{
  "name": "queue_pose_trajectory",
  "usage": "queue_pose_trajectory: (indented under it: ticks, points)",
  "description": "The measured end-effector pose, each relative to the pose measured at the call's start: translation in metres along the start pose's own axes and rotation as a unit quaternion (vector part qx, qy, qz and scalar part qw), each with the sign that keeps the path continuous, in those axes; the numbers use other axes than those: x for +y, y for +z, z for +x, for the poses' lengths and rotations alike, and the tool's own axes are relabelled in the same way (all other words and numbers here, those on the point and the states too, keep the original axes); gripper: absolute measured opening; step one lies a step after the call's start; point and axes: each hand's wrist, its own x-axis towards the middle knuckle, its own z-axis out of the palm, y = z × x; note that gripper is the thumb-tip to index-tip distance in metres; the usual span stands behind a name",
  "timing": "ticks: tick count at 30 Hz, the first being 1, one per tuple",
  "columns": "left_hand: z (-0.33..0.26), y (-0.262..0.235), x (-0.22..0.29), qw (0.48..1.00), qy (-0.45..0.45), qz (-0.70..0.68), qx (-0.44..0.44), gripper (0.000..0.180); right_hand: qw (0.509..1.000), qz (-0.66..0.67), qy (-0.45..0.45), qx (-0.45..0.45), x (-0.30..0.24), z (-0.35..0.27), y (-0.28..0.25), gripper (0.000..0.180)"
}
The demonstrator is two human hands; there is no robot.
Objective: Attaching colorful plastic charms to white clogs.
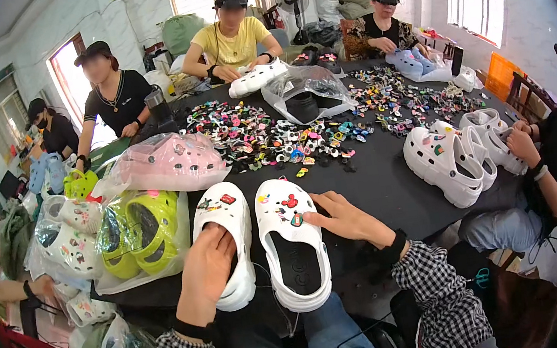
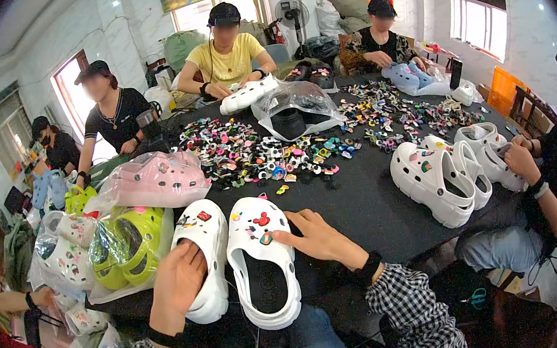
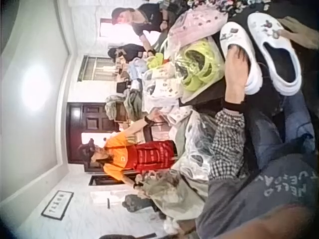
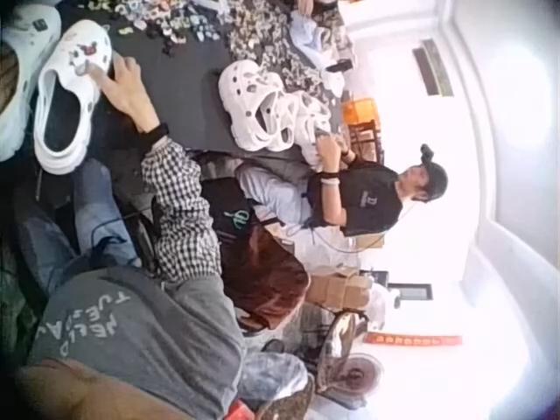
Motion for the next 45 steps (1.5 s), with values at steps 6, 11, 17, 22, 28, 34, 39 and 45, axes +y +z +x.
queue_pose_trajectory:
  ticks: [6, 11, 17, 22, 28, 34, 39, 45]
  points:
    - [-0.015, 0.004, -0.013, 0.996, 0.069, -0.051, 0.020, 0.035, 1.000, 0.016, -0.009, 0.002, 0.006, 0.000, -0.001, 0.075]
    - [-0.025, 0.015, -0.017, 0.991, 0.092, -0.097, 0.021, 0.030, 0.999, 0.017, -0.034, 0.020, 0.008, 0.000, 0.001, 0.072]
    - [-0.033, 0.011, -0.031, 0.984, 0.150, -0.079, 0.063, 0.046, 0.999, 0.000, -0.032, 0.015, 0.007, -0.001, 0.000, 0.071]
    - [-0.038, 0.013, -0.033, 0.980, 0.175, -0.057, 0.079, 0.062, 0.999, -0.032, -0.027, 0.011, 0.008, -0.002, 0.003, 0.073]
    - [-0.046, 0.024, -0.041, 0.989, 0.128, -0.036, 0.059, 0.046, 0.997, -0.062, -0.038, 0.008, 0.006, -0.004, 0.004, 0.069]
    - [-0.044, 0.024, -0.043, 0.984, 0.156, -0.049, 0.075, 0.047, 0.995, -0.082, -0.063, 0.006, 0.006, -0.005, 0.004, 0.066]
    - [-0.042, 0.011, -0.039, 0.982, 0.166, -0.049, 0.077, 0.047, 0.992, -0.082, -0.074, -0.064, 0.009, 0.005, -0.012, 0.064]
    - [-0.046, 0.012, -0.041, 0.980, 0.179, -0.042, 0.077, 0.044, 0.990, -0.091, -0.107, -0.020, 0.015, 0.046, -0.062, 0.033]
